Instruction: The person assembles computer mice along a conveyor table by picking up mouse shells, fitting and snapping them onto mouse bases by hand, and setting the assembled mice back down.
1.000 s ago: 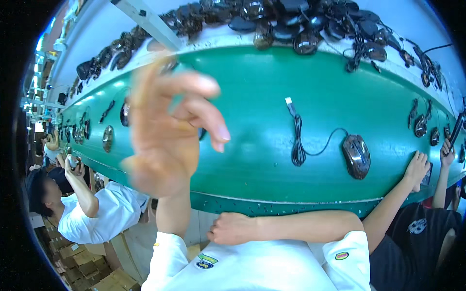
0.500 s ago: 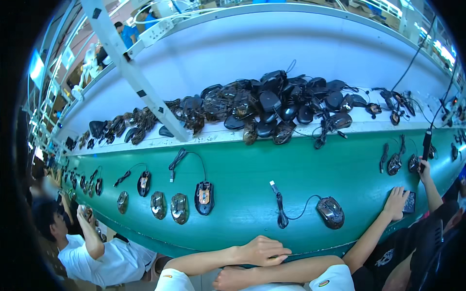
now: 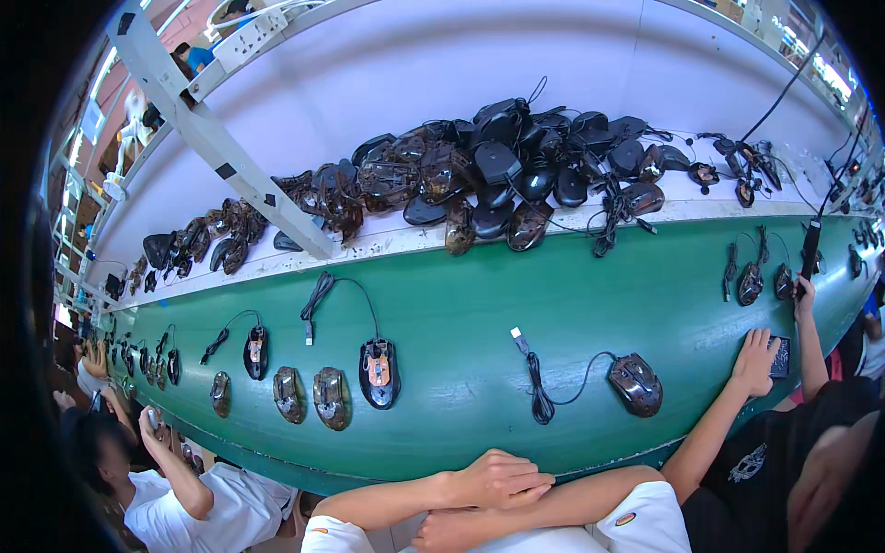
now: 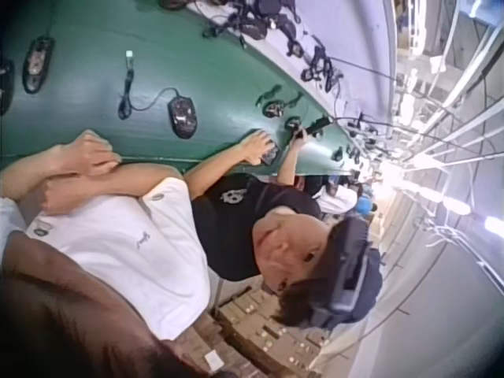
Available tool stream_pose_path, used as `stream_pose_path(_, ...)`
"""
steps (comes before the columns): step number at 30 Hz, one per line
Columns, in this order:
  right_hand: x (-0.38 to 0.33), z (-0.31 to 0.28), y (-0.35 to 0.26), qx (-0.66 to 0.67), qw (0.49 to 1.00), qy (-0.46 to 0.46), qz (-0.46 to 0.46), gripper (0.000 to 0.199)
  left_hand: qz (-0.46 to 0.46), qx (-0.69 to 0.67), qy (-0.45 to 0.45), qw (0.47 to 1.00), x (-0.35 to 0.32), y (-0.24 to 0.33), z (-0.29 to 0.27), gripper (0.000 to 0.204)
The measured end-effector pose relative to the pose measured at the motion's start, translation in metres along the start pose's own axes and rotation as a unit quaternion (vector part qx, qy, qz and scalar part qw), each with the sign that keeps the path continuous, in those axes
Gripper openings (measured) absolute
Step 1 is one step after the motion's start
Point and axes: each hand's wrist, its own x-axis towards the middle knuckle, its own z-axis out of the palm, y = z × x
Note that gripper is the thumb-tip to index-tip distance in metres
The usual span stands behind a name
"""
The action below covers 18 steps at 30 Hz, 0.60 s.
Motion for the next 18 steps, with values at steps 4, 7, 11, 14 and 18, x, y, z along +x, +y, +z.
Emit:
stream_pose_path(4,-0.002,0.002,-0.006,-0.003,1.0,-0.006,-0.005,0.02,-0.011,-0.006,-0.004,1.0,-0.004,-0.003,-0.003,0.005)
stream_pose_path(7,-0.003,0.001,-0.006,-0.007,1.0,-0.011,-0.01,0.019,-0.013,-0.005,-0.016,1.0,-0.006,-0.005,-0.005,0.008)
stream_pose_path(11,-0.006,-0.008,-0.002,-0.015,1.0,-0.015,-0.015,0.018,-0.017,-0.005,-0.013,1.0,-0.006,-0.006,-0.005,0.006)
stream_pose_path(14,-0.002,-0.007,-0.004,-0.021,1.0,-0.014,-0.018,0.017,-0.022,-0.004,-0.006,1.0,-0.003,-0.004,-0.008,0.004)
stream_pose_path(18,-0.003,-0.007,-0.005,-0.029,0.999,-0.01,-0.021,0.016,-0.027,-0.001,0.0,1.0,0.0,-0.003,-0.009,0.002)
